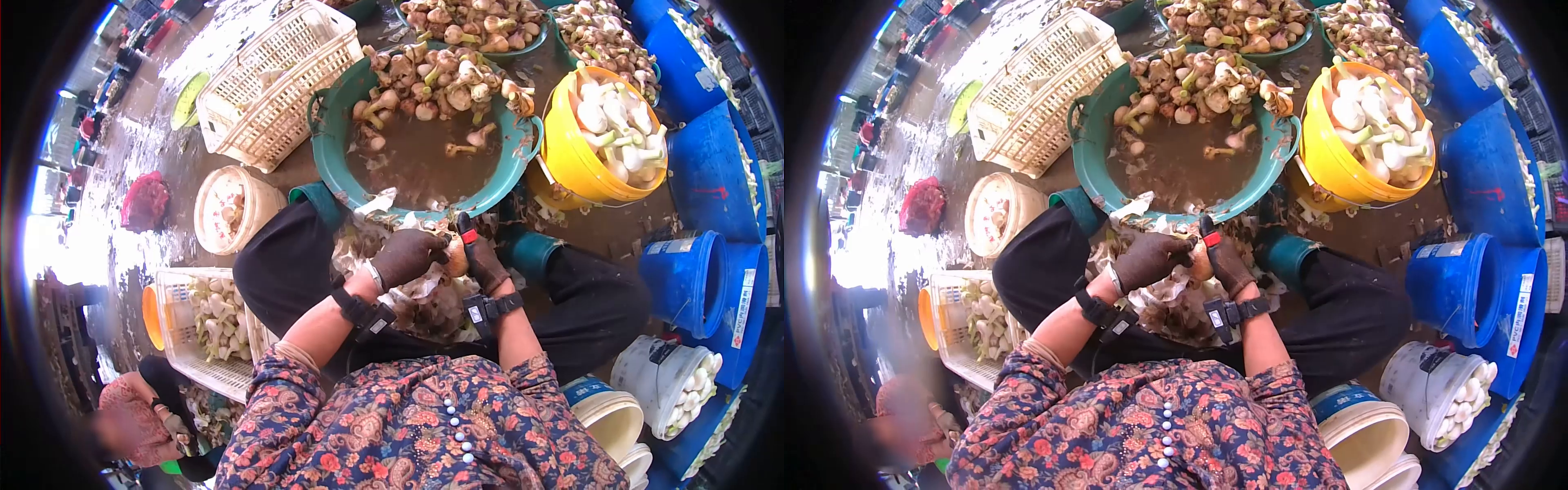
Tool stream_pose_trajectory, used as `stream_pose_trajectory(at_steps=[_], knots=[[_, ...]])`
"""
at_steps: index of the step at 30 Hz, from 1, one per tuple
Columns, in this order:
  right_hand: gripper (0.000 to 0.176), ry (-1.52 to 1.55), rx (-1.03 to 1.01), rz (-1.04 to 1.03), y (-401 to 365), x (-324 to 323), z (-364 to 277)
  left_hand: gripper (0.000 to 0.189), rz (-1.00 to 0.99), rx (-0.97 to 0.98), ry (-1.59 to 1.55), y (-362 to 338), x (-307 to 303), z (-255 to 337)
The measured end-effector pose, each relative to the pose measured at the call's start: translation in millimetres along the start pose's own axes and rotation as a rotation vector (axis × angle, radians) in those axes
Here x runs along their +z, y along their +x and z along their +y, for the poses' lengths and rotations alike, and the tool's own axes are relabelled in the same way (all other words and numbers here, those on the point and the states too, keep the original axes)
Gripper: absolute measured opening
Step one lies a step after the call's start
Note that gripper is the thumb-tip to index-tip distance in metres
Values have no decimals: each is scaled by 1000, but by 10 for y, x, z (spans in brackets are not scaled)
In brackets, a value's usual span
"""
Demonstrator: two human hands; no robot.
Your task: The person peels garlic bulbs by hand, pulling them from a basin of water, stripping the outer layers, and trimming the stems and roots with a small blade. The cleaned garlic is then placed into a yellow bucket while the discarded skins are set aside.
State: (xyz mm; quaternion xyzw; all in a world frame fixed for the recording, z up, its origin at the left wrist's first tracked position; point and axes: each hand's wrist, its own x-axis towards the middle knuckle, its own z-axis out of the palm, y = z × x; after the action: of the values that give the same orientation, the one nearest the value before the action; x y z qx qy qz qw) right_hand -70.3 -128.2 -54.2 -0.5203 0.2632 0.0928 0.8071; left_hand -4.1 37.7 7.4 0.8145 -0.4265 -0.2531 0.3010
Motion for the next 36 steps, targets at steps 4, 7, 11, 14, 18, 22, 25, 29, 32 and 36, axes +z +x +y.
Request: stream_pose_trajectory(at_steps=[4,7,11,14,18,22,25,29,32,36], knots=[[71,-350,-63,91,-4,-17,5,28,225,16,66,-61,206,35],[67,-440,-76,145,10,-39,37,28,325,-32,-61,-64,262,88],[54,-567,-211,199,-54,-38,40,23,444,-162,-254,-39,349,68],[46,-655,-311,175,-162,38,-95,18,442,-276,-304,13,356,7],[34,-584,-495,123,-183,95,-154,15,428,-328,-400,32,287,-33],[30,-597,-629,46,-229,128,-175,13,447,-422,-512,69,262,-70],[32,-457,-607,31,-433,317,-377,24,519,-474,-1185,69,339,-191],[36,-243,-543,-47,-412,334,-302,28,495,-274,-1078,-62,209,-229],[39,12,-424,-123,-418,304,-269,28,585,-286,-1685,-128,218,-182],[37,-569,-796,-40,-420,287,-312,25,528,-209,-1383,-100,66,-247]])
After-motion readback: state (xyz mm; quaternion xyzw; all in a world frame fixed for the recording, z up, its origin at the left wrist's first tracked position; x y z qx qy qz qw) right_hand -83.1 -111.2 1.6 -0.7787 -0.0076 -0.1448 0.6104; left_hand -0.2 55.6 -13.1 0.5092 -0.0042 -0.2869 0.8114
